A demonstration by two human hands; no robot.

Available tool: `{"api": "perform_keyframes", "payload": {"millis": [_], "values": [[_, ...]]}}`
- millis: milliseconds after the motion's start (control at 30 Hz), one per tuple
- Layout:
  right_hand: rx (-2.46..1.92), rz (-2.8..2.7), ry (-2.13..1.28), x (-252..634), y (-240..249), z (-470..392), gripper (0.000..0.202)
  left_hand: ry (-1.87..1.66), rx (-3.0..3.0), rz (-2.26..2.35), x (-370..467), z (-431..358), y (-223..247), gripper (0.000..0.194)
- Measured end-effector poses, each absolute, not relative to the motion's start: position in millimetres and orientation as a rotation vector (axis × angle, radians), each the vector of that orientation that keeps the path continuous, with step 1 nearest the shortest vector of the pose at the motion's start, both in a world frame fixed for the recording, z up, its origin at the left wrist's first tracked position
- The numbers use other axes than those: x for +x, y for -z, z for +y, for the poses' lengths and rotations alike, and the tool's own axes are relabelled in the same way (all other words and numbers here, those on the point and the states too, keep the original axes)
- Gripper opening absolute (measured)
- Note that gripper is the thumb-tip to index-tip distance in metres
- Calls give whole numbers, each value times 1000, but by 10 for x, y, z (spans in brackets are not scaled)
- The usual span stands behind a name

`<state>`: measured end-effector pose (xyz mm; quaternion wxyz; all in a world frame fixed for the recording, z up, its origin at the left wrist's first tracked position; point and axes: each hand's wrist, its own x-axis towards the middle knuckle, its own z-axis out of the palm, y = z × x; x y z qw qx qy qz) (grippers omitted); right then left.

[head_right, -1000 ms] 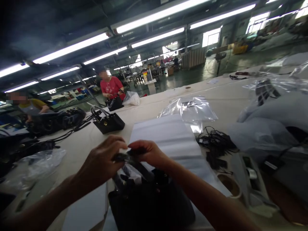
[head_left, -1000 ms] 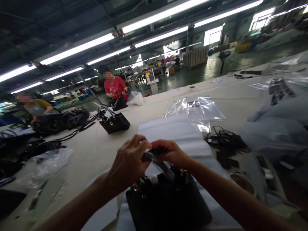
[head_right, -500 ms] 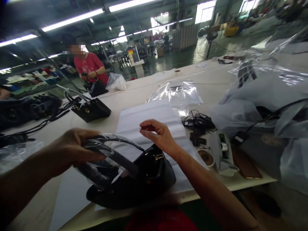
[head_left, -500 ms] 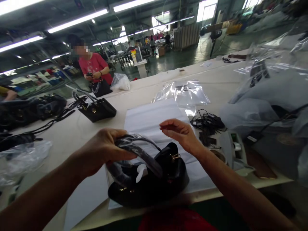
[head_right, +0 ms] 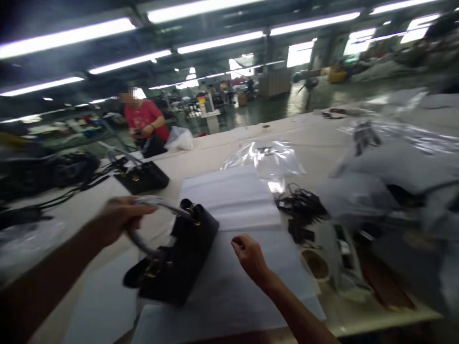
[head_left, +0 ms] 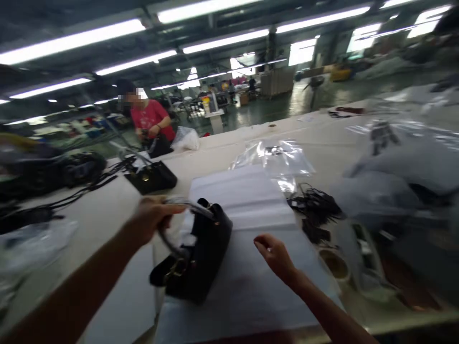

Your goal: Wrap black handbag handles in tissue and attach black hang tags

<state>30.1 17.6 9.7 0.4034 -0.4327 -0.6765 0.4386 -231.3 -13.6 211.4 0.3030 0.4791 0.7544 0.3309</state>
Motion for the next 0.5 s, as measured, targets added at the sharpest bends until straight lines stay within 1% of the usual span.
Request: {"api": "perform_keyframes", "payload": {"millis": [100,167,233,300,367,400,500], "values": [[-904,-1803,-1051,13,-179,119,21,-909,1023,1944,-2228,26,-1919,23],[-801,-1841,-1128,-267,-273,156,25,-1005,968,1899,-2292,149,-1831,29],[-724,-1830,-1245,-608,-403,191,33,-1080,960,1749,-2371,198,-1781,34],[-653,-1752,-1370,-966,-543,207,49,-1044,977,1690,-2417,159,-1762,41],[-599,-1634,-1485,-1291,-649,222,62,-983,1141,1688,-2467,57,-1768,48],[-594,-1576,-1530,-1426,-680,233,64,-971,1287,1690,-2520,-4,-1775,49],[-670,-1482,-1538,-1699,-696,260,54,-1021,1698,1668,-2913,-181,-1752,49]]}}
